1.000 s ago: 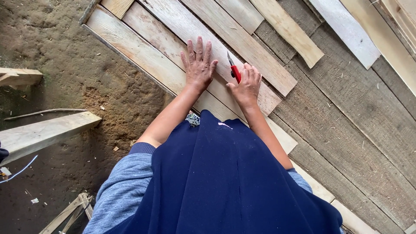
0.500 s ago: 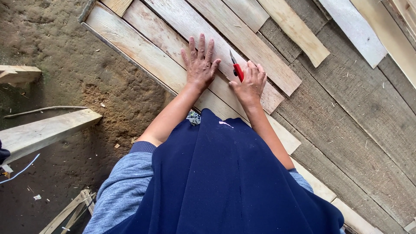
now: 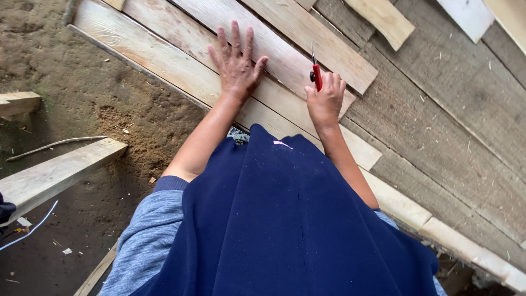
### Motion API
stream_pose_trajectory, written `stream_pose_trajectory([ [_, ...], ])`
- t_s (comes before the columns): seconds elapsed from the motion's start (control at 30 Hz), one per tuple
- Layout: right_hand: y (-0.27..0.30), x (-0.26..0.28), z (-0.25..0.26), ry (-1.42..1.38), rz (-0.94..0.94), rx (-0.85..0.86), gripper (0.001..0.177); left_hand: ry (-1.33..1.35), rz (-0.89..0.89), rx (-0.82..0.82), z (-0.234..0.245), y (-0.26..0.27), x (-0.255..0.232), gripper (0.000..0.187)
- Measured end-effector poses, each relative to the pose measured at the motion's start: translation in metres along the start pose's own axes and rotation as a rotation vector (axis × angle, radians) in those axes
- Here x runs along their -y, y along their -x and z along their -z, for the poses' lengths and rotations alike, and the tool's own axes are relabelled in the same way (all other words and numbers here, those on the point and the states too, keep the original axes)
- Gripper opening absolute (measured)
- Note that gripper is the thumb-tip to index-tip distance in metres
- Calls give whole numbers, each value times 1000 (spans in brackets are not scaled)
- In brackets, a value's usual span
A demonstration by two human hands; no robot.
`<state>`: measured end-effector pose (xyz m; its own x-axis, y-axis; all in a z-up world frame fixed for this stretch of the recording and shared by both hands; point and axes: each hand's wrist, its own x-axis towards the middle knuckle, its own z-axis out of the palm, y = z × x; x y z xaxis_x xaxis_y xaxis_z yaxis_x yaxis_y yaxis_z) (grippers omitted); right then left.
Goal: The person uses a red utility knife to scrape and smooth the surface of several wooden planks laid on a wooden floor. They repeatedly run the blade along the planks, removing small wood shavings and debris.
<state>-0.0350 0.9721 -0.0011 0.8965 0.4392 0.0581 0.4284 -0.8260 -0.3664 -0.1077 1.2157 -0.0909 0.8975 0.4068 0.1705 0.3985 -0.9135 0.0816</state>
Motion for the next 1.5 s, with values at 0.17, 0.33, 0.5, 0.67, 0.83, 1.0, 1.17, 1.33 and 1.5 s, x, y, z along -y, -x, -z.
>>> stream_pose_trajectory([
  [0.17, 6, -3, 10, 56, -87, 184, 42, -23, -18, 42, 5, 1, -1, 96],
  [0.33, 10, -3, -3, 144, -69, 170, 36, 18, 58, 410, 62, -14, -12, 85],
  [0.5, 1, 5, 23, -84, -153, 194, 18, -5, 60, 384, 62, -14, -12, 82],
  [0.67, -10, -6, 16, -43, -82, 176, 34, 63, 72, 306, 57, -12, -12, 83],
  [0.83, -12, -9, 6, 30, 1, 145, 35, 33, 64, 312, 60, -13, -12, 85],
  [1.0, -15, 4, 16, 38, -122, 216, 36, 33, 53, 346, 61, -12, -12, 84],
  [1.17, -18, -3, 12, 94, -77, 239, 37, 48, 46, 302, 48, -11, -11, 85],
  [1.33, -14, -14, 2, 109, 20, 220, 36, 38, 53, 294, 41, -7, -8, 83],
  [1.5, -12, -27, -11, 163, 117, 190, 38, 22, 54, 346, 43, -10, -9, 83],
])
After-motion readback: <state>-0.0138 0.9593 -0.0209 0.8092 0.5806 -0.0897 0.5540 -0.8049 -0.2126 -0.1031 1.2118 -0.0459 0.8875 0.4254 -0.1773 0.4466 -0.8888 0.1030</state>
